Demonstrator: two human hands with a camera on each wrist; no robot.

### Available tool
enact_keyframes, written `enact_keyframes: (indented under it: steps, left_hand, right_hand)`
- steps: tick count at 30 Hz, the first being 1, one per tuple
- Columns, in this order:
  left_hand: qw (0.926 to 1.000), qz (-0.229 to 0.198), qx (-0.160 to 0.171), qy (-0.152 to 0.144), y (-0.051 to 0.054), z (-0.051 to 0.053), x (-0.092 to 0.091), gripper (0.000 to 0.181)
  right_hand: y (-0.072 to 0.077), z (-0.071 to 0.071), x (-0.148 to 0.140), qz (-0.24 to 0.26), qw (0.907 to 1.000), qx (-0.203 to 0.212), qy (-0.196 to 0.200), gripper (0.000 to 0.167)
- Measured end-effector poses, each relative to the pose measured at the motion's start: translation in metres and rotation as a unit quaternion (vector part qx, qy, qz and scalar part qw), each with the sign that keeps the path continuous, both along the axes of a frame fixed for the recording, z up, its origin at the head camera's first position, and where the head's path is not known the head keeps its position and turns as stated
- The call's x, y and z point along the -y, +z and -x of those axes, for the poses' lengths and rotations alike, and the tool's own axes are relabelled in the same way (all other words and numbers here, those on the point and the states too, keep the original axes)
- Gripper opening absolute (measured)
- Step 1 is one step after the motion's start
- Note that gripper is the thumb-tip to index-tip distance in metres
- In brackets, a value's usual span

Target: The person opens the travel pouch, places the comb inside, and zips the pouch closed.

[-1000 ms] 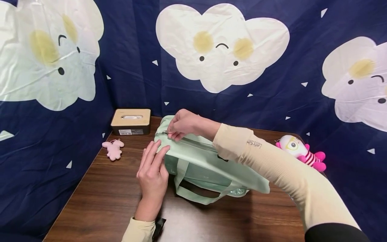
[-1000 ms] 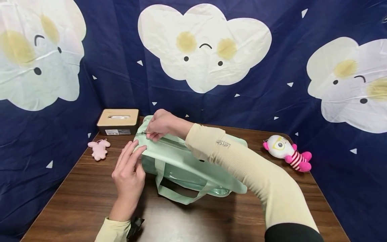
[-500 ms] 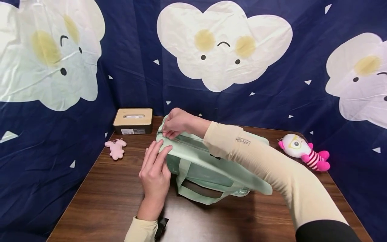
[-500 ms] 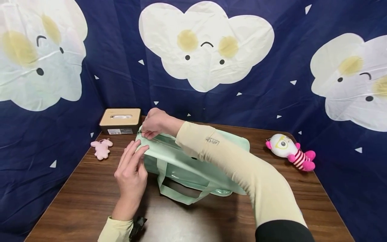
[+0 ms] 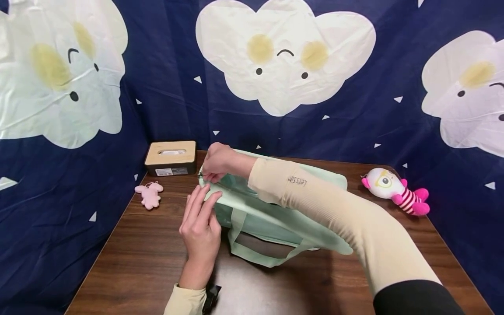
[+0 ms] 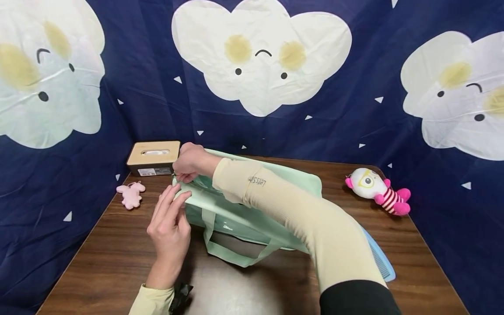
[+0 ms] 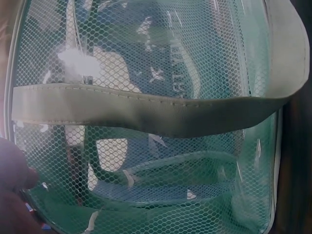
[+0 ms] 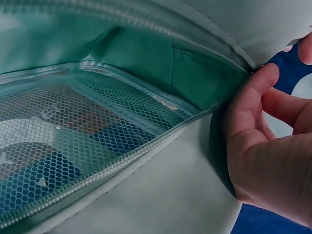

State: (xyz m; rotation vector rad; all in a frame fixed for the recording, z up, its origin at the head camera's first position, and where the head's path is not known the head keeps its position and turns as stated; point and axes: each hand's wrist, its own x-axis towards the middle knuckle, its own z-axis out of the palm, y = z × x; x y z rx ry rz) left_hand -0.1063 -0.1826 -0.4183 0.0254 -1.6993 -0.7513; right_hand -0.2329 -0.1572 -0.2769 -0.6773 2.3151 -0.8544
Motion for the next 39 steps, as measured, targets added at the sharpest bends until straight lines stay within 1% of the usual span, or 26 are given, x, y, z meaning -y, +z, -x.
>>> enact_keyframes:
  steps: [8, 15, 19, 21, 23, 25, 26, 28, 30, 31, 33, 34, 35, 36, 37, 39]
  left_hand:
    - [1.0, -0.006, -0.002, 0.002, -0.001, 0.0, 0.002, 0.041]
    - [1.0, 0.001, 0.002, -0.001, -0.002, 0.003, 0.008, 0.04]
    - [1.0, 0.0, 0.006, 0.003, 0.0, 0.006, 0.01, 0.039]
    - [1.0, -0.002, 0.007, 0.005, 0.001, 0.008, 0.01, 0.036]
    - [1.0, -0.004, 0.007, 0.006, 0.001, 0.009, 0.01, 0.033]
    - [0.9999, -0.006, 0.006, 0.006, 0.002, 0.01, 0.01, 0.03]
    - [0.9999, -0.006, 0.007, 0.006, 0.002, 0.01, 0.01, 0.029]
    - [0.9999, -0.006, 0.008, 0.005, 0.002, 0.01, 0.008, 0.029]
    - [0.9999, -0.004, 0.008, 0.005, 0.001, 0.01, 0.006, 0.029]
    - [0.9999, -0.004, 0.008, 0.005, 0.001, 0.01, 0.006, 0.029]
    - [1.0, -0.003, 0.007, 0.005, 0.001, 0.011, 0.004, 0.03]
    - [1.0, -0.004, 0.005, 0.005, 0.001, 0.011, 0.003, 0.029]
    - [1.0, -0.005, 0.004, 0.006, 0.001, 0.011, 0.003, 0.029]
    - [1.0, -0.006, 0.004, 0.007, 0.002, 0.011, 0.003, 0.029]
    - [1.0, -0.006, 0.003, 0.007, 0.002, 0.011, 0.003, 0.028]
    - [1.0, -0.006, 0.001, 0.007, 0.003, 0.012, 0.002, 0.027]
  right_hand:
    - [-0.004, -0.001, 0.007, -0.012, 0.9996, -0.024, -0.004, 0.022]
    - [-0.003, 0.003, -0.002, -0.018, 0.9998, -0.005, 0.008, 0.023]
    - [0.004, 0.006, -0.014, -0.003, 0.9995, 0.027, 0.016, 0.022]
    - [0.01, 0.008, -0.023, 0.02, 0.9978, 0.06, 0.019, 0.022]
    - [0.017, 0.01, -0.034, 0.04, 0.996, 0.077, 0.023, 0.022]
    - [0.025, 0.011, -0.049, 0.056, 0.9955, 0.073, 0.023, 0.025]
    - [0.028, 0.012, -0.059, 0.066, 0.9956, 0.063, 0.02, 0.027]
    - [0.034, 0.01, -0.082, 0.079, 0.9964, 0.022, 0.018, 0.032]
    - [0.039, 0.007, -0.109, 0.095, 0.9949, -0.033, 0.01, 0.033]
    - [0.04, 0.006, -0.123, 0.103, 0.9926, -0.064, 0.005, 0.034]
    - [0.04, 0.002, -0.153, 0.124, 0.9839, -0.128, -0.011, 0.034]
    - [0.04, 0.001, -0.168, 0.134, 0.9765, -0.168, -0.023, 0.034]
    - [0.037, 0.0, -0.183, 0.143, 0.9665, -0.21, -0.037, 0.034]
    - [0.033, -0.001, -0.199, 0.152, 0.9536, -0.255, -0.05, 0.034]
    - [0.029, 0.0, -0.215, 0.162, 0.9381, -0.299, -0.065, 0.033]
    - [0.016, 0.0, -0.248, 0.169, 0.9027, -0.382, -0.104, 0.031]
